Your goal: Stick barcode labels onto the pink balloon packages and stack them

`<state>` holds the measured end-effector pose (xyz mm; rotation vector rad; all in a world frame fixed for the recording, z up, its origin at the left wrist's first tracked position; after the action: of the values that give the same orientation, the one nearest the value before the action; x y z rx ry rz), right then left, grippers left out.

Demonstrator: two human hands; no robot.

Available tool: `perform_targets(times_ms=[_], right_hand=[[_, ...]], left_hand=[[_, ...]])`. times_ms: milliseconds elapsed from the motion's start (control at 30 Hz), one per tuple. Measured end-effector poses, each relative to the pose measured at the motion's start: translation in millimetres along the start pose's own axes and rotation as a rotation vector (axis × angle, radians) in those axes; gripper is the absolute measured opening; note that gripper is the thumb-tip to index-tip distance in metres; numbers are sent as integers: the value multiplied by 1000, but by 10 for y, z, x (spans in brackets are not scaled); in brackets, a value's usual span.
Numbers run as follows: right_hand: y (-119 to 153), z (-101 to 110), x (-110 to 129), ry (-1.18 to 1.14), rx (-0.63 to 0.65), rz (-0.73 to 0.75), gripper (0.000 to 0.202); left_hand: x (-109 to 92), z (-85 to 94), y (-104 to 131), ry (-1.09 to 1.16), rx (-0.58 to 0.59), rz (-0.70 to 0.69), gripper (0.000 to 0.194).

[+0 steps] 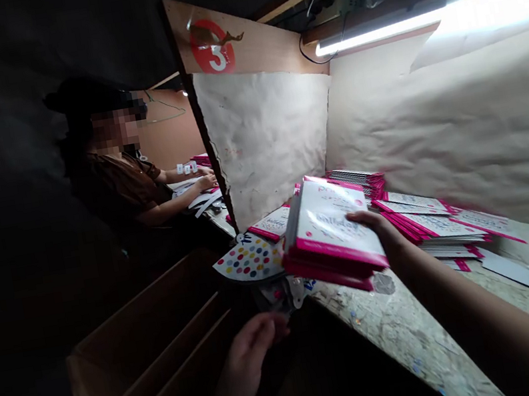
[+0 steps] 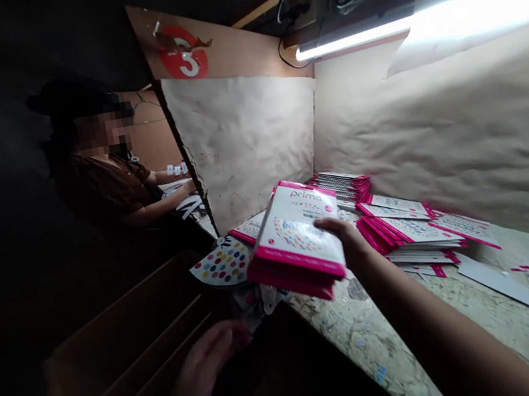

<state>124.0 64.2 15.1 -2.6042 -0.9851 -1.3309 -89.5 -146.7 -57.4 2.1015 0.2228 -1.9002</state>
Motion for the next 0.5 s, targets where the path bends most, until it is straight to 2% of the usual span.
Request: perform_targets(times_ms=[100,133,200,267,367,433,500], right_hand=[[557,428,-10,95,-29,-112,33],[692,538,-21,120,-32,-107,33],[876,713,-25,162,5,-11,37],[974,870,11,207,53,165,44],[1053,1140,81,357,63,386,46],[1095,1331,76,480,67,423,41],[1132,1502,18,568,86,407,37]], left_hand=[[-225,-562,-479,199,213,-7,57],[-279,-781,-619,238,333,16,66],[-350,-1199,-821,235,535,2,75],[-359,-1520,-917,189,614,-119,83],[-224,-1735,-951,95,570,-399,95],[-45,-1742,-962,1,535,-530,97],[148,-1713,-972,-77,522,-568,94]])
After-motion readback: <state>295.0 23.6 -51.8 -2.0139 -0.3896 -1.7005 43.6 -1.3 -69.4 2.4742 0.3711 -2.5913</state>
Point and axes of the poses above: each hand's wrist, its own y-axis away from the middle knuckle, its own z-axis out of the back of the hand, x = y × z, the point moved 1 cm from there along -y, towards the middle knuckle, and after that the axes turned 3 degrees about -y, right-handed, at the moved point
